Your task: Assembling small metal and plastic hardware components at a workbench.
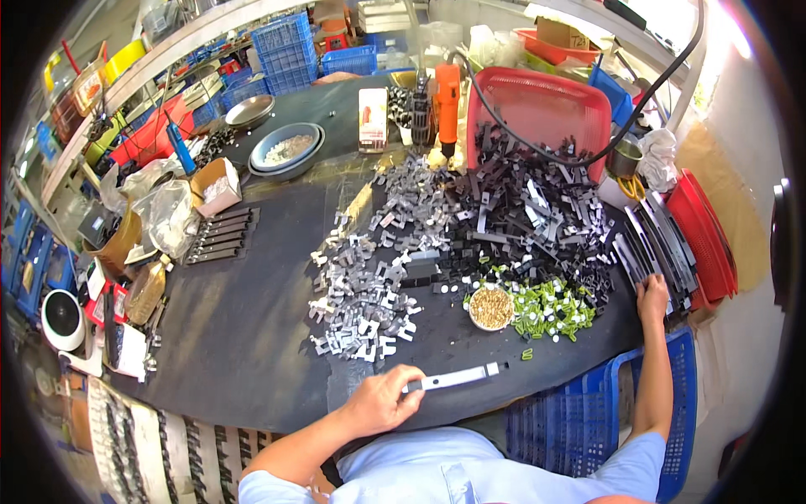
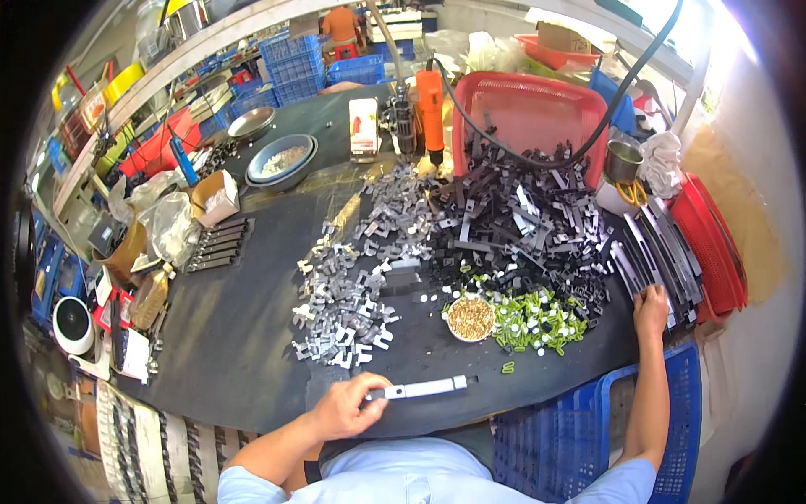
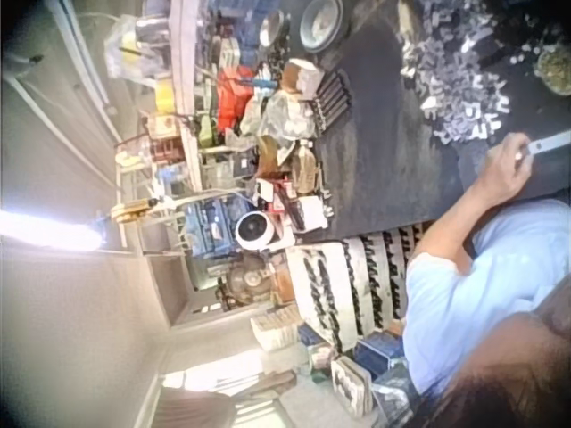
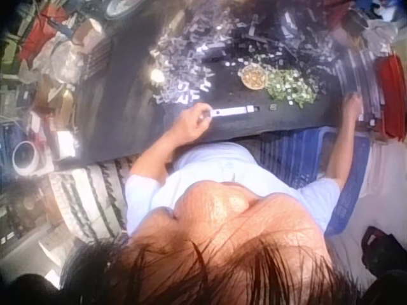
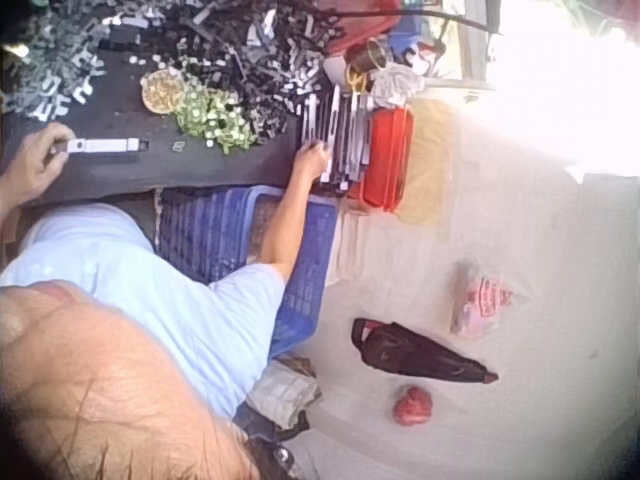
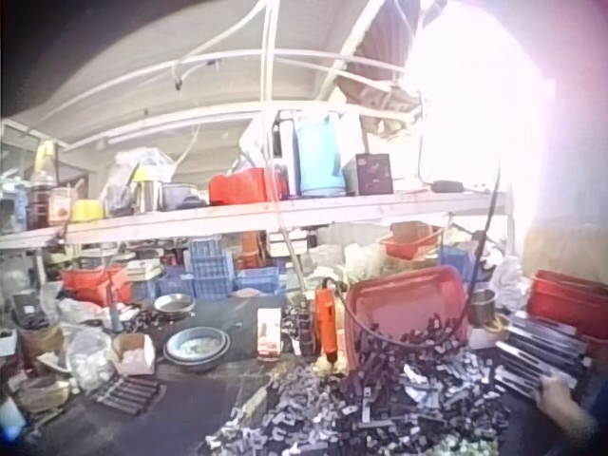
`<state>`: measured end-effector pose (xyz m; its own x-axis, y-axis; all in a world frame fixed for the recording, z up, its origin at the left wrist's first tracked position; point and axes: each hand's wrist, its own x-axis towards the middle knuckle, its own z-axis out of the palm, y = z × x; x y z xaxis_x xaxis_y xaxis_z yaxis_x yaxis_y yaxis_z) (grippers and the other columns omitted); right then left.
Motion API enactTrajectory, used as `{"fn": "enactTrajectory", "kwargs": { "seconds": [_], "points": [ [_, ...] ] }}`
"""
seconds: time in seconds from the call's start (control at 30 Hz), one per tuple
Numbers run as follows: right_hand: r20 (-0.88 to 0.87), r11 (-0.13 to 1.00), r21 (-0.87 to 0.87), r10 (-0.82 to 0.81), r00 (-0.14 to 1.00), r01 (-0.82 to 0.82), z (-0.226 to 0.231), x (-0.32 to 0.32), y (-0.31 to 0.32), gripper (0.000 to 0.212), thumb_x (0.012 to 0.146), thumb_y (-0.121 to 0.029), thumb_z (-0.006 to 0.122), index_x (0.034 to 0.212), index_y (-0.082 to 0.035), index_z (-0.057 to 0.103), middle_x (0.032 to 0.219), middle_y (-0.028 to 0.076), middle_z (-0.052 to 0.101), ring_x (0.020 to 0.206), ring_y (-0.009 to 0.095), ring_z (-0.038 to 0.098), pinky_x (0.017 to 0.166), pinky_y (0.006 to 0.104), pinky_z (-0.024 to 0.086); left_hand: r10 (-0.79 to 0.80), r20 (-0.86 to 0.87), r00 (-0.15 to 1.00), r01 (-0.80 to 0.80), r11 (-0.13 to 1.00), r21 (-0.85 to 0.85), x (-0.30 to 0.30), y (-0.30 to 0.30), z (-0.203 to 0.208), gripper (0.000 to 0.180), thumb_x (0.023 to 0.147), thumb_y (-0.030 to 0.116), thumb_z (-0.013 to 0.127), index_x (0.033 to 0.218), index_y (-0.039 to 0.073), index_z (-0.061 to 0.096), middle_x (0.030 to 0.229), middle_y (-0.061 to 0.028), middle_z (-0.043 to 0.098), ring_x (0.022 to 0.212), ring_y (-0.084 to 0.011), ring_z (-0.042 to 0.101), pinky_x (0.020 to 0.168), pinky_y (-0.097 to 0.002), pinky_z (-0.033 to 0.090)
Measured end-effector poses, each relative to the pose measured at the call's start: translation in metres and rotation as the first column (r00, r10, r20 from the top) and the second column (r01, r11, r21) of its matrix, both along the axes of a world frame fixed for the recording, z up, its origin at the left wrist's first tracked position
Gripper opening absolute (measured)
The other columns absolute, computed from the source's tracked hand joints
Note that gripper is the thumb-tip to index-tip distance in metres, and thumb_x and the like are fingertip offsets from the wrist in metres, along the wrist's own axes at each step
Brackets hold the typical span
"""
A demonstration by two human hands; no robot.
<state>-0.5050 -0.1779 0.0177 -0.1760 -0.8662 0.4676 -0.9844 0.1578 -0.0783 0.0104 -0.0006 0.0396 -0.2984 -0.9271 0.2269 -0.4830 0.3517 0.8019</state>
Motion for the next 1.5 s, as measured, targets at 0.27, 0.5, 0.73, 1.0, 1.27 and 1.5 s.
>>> {"fn": "enactTrajectory", "kwargs": {
  "seconds": [0.27, 0.5, 0.73, 1.0, 1.27, 1.5],
  "points": [
    [0.519, 0.514, -0.018, 0.738, 0.432, -0.857, 0.050, 0.202, 0.078, 0.018, 0.070, 0.001, 0.066, 0.087, -0.002, 0.059, 0.097, 0.013, 0.059, 0.089, 0.029, 0.058, 0.078, 0.0354, 0.046, 0.197, -0.032, 0.980, -0.198, 0.980, -0.022, 0.050, 0.002, 0.026, 0.016, 0.081, 0.003, 0.058, 0.096, 0.002, 0.053, 0.086, -0.0102, 0.062, 0.066, -0.0184, 0.061, 0.061, -0.0267, 0.048],
    [0.536, 0.363, -0.002, 0.787, 0.305, -0.932, 0.021, 0.228, 0.086, 0.019, 0.070, -0.004, 0.068, 0.087, -0.006, 0.061, 0.098, 0.008, 0.059, 0.089, 0.027, 0.056, 0.078, 0.0358, 0.044, 0.160, -0.012, 0.987, -0.159, 0.986, 0.046, 0.063, 0.009, 0.022, 0.015, 0.083, 0.005, 0.057, 0.097, 0.002, 0.053, 0.081, -0.0082, 0.062, 0.064, -0.0149, 0.061, 0.060, -0.0266, 0.048],
    [0.601, 0.327, 0.023, 0.751, 0.274, -0.945, 0.028, 0.235, 0.107, 0.019, 0.071, -0.005, 0.067, 0.088, -0.007, 0.061, 0.100, 0.008, 0.058, 0.091, 0.026, 0.055, 0.079, 0.0357, 0.043, 0.085, 0.020, 0.996, -0.087, 0.982, 0.170, 0.075, 0.013, 0.035, 0.015, 0.085, 0.006, 0.057, 0.098, 0.002, 0.052, 0.073, -0.0065, 0.060, 0.060, -0.0138, 0.060, 0.056, -0.0257, 0.046],
    [0.597, 0.303, 0.128, 0.737, 0.318, -0.944, 0.014, 0.269, 0.112, 0.045, 0.070, -0.010, 0.069, 0.112, -0.009, 0.052, 0.105, 0.007, 0.057, 0.099, 0.025, 0.055, 0.084, 0.0379, 0.041, 0.047, 0.141, 0.989, -0.076, 0.975, 0.208, 0.083, 0.012, 0.031, 0.018, 0.080, 0.003, 0.061, 0.096, 0.002, 0.053, 0.079, -0.0108, 0.060, 0.060, -0.0226, 0.058, 0.056, -0.0301, 0.045],
    [0.550, 0.110, -0.125, 0.835, 0.023, -0.986, 0.012, 0.353, 0.120, 0.039, 0.073, -0.004, 0.058, 0.112, -0.006, 0.054, 0.088, 0.011, 0.056, 0.084, 0.028, 0.054, 0.073, 0.0374, 0.043, 0.051, 0.205, 0.978, -0.085, 0.984, 0.159, 0.087, 0.024, 0.023, 0.018, 0.077, 0.001, 0.060, 0.094, 0.002, 0.053, 0.079, -0.0125, 0.058, 0.063, -0.0285, 0.057, 0.058, -0.0329, 0.044],
    [0.457, 0.030, -0.093, 0.889, -0.016, -0.995, 0.016, 0.353, 0.126, 0.033, 0.077, -0.014, 0.059, 0.108, -0.005, 0.052, 0.084, 0.011, 0.051, 0.080, 0.028, 0.052, 0.072, 0.0374, 0.043, -0.009, 0.156, 0.988, -0.013, 0.991, 0.136, 0.088, 0.030, 0.024, 0.017, 0.077, 0.001, 0.059, 0.093, 0.001, 0.051, 0.081, -0.0137, 0.060, 0.066, -0.0305, 0.060, 0.060, -0.0347, 0.047]
  ]
}}
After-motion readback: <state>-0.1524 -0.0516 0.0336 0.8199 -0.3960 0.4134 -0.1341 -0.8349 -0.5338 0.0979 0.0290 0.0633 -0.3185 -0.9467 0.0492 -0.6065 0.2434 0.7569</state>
